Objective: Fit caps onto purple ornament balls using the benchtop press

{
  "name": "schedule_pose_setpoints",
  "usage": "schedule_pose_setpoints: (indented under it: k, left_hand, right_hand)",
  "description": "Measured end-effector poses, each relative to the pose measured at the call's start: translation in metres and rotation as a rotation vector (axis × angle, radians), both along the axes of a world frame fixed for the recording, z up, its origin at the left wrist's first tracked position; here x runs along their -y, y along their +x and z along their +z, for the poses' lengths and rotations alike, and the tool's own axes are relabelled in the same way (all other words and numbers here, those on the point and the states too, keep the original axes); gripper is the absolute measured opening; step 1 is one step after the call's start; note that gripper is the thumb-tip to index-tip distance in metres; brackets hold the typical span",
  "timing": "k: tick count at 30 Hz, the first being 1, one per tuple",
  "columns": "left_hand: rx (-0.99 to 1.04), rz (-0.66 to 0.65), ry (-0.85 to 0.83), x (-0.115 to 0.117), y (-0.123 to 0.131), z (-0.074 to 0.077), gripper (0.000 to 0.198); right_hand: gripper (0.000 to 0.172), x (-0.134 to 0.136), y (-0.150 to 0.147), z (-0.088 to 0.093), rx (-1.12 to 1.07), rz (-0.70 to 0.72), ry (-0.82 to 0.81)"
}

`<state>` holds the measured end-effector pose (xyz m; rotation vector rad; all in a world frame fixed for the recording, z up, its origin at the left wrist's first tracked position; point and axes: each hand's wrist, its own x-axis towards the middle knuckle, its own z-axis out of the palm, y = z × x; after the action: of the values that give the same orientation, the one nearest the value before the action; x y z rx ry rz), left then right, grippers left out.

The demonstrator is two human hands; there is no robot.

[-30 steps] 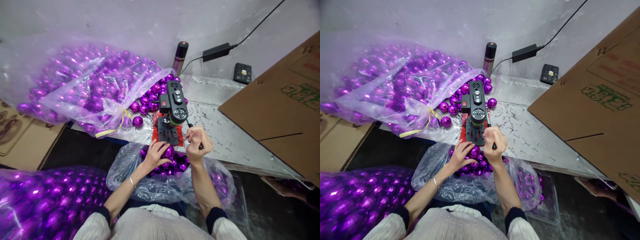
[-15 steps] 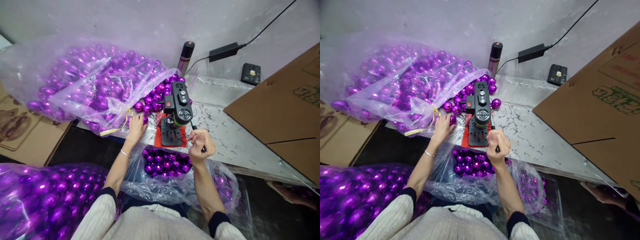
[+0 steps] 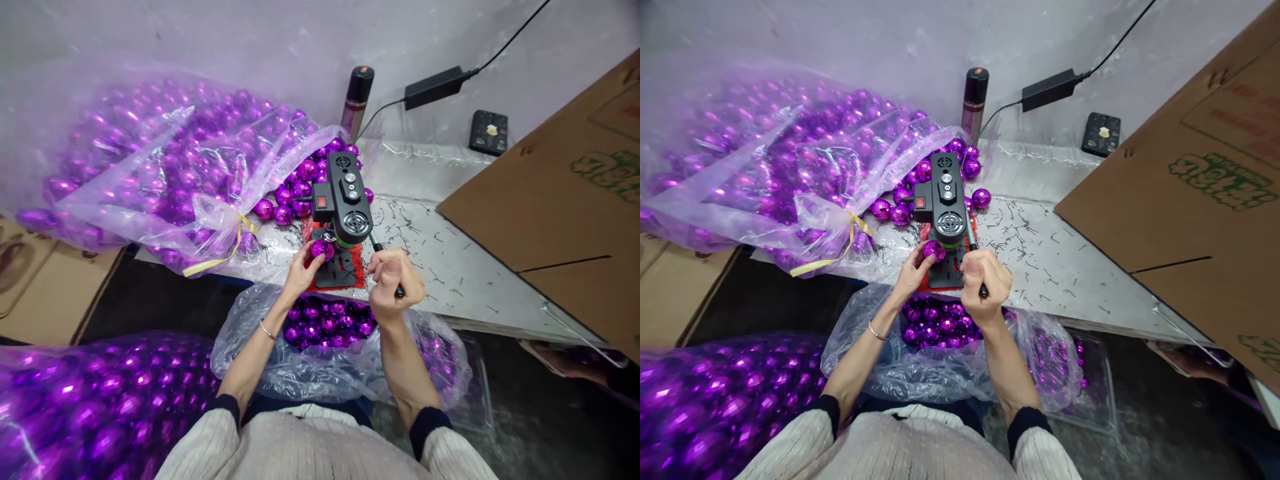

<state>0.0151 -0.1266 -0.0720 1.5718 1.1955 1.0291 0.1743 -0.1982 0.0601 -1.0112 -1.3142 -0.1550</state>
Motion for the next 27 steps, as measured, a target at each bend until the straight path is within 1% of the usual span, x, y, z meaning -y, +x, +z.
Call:
schedule_pose_setpoints:
  k: [4, 7, 10, 12, 14, 17, 21, 24, 27]
  left_hand:
    - [-0.242, 0.020, 0.084, 0.005, -0.002, 0.004, 0.057]
    - [-0.339, -0.030, 0.146, 0.006, -0.005, 0.010, 0.056]
    - [-0.385, -0.097, 0.228, 0.005, -0.004, 0.016, 0.057]
    - [-0.400, -0.128, 0.259, 0.005, -0.001, 0.017, 0.058]
    - [-0.406, -0.122, 0.260, 0.005, 0.003, 0.016, 0.059]
    - [-0.370, -0.087, 0.269, 0.005, 0.010, 0.010, 0.061]
    - [-0.274, -0.091, 0.321, 0.005, 0.016, 0.000, 0.065]
    - [-0.265, -0.086, 0.333, 0.004, 0.018, -0.004, 0.064]
    - [-0.277, -0.083, 0.347, 0.004, 0.018, -0.005, 0.063]
  right_hand:
    - [0.039, 0.000, 0.001, -0.002, 0.007, 0.008, 0.000]
    - [0.038, 0.001, 0.002, -0.004, 0.018, 0.006, -0.009]
    - [0.038, 0.002, 0.003, -0.005, 0.036, -0.007, -0.026]
    - [0.038, 0.002, 0.003, -0.005, 0.046, -0.004, -0.029]
    - [0.036, 0.002, 0.004, -0.005, 0.053, 0.011, -0.022]
    - [0.035, 0.002, 0.004, -0.004, 0.058, 0.035, -0.007]
    - [0.033, 0.004, 0.005, -0.006, 0.074, 0.026, -0.021]
    - [0.033, 0.005, 0.005, -0.014, 0.095, 0.012, -0.021]
    - [0.035, 0.003, 0.004, -0.030, 0.106, 0.004, 0.026]
